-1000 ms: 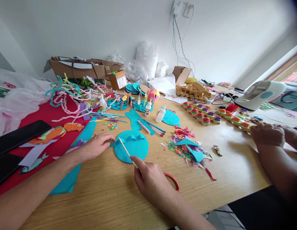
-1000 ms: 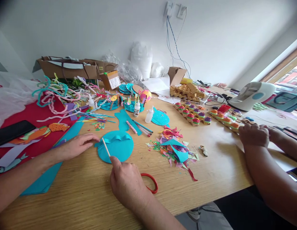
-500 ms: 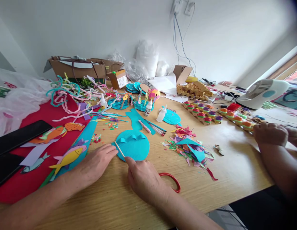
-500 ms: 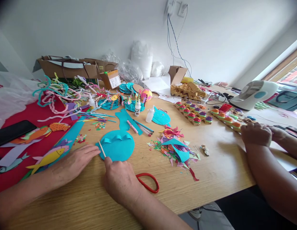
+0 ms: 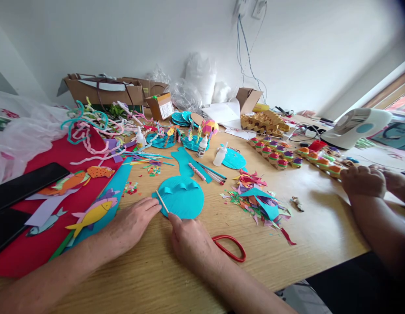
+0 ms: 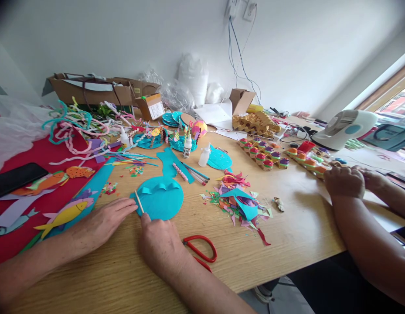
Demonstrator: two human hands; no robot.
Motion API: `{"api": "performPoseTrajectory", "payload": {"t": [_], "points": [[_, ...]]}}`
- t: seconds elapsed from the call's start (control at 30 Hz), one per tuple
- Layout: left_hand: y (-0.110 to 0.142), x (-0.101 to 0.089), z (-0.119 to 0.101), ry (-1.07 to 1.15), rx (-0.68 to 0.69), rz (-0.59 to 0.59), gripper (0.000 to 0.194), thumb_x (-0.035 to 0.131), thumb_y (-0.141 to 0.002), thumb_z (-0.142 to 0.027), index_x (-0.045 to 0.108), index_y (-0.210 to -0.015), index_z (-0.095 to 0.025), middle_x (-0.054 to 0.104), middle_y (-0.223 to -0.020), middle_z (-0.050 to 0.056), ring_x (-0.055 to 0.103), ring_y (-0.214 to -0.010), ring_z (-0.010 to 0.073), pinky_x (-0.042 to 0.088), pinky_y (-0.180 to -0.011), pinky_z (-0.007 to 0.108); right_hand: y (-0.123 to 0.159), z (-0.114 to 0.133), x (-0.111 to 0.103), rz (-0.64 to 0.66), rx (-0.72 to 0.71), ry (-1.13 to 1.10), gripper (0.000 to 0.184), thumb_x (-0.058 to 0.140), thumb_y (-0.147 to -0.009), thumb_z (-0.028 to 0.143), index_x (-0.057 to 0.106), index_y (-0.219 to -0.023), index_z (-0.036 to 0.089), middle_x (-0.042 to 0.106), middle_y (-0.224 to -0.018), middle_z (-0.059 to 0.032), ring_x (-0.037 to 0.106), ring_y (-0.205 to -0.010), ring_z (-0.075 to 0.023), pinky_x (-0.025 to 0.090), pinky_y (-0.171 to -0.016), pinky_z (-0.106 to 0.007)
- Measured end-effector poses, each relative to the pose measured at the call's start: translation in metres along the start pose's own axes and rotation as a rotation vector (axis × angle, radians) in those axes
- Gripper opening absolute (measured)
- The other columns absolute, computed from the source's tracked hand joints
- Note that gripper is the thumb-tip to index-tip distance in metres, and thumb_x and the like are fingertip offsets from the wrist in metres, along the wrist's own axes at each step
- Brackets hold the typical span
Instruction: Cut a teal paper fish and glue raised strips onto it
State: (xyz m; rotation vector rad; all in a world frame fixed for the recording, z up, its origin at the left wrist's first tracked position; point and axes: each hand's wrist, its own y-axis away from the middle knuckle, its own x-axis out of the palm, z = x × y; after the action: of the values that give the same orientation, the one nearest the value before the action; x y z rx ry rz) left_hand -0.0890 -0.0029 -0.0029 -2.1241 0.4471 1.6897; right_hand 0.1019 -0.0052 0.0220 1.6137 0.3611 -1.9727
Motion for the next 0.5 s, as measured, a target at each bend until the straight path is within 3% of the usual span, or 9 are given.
{"api": "performPoseTrajectory", "payload": {"t": [0.5], "points": [[0.002, 0.004, 0.002, -0.003, -0.014, 0.003, 0.047, 0.032, -0.081, -0.003, 0.061, -0.116, -0.016, 0.061, -0.124, 0.009, 0.052, -0.119, 0.0224, 0.044, -0.1, 0.041, 0.01, -0.001, -0.003, -0.017, 0.032, -0.046, 0.039, 0.04, -0.081, 0.014, 0.055, -0.116, 0.018, 0.072, -0.079, -0.0106, 0.069, -0.068, -0.0245, 0.031, -0.049, -0.026]]}}
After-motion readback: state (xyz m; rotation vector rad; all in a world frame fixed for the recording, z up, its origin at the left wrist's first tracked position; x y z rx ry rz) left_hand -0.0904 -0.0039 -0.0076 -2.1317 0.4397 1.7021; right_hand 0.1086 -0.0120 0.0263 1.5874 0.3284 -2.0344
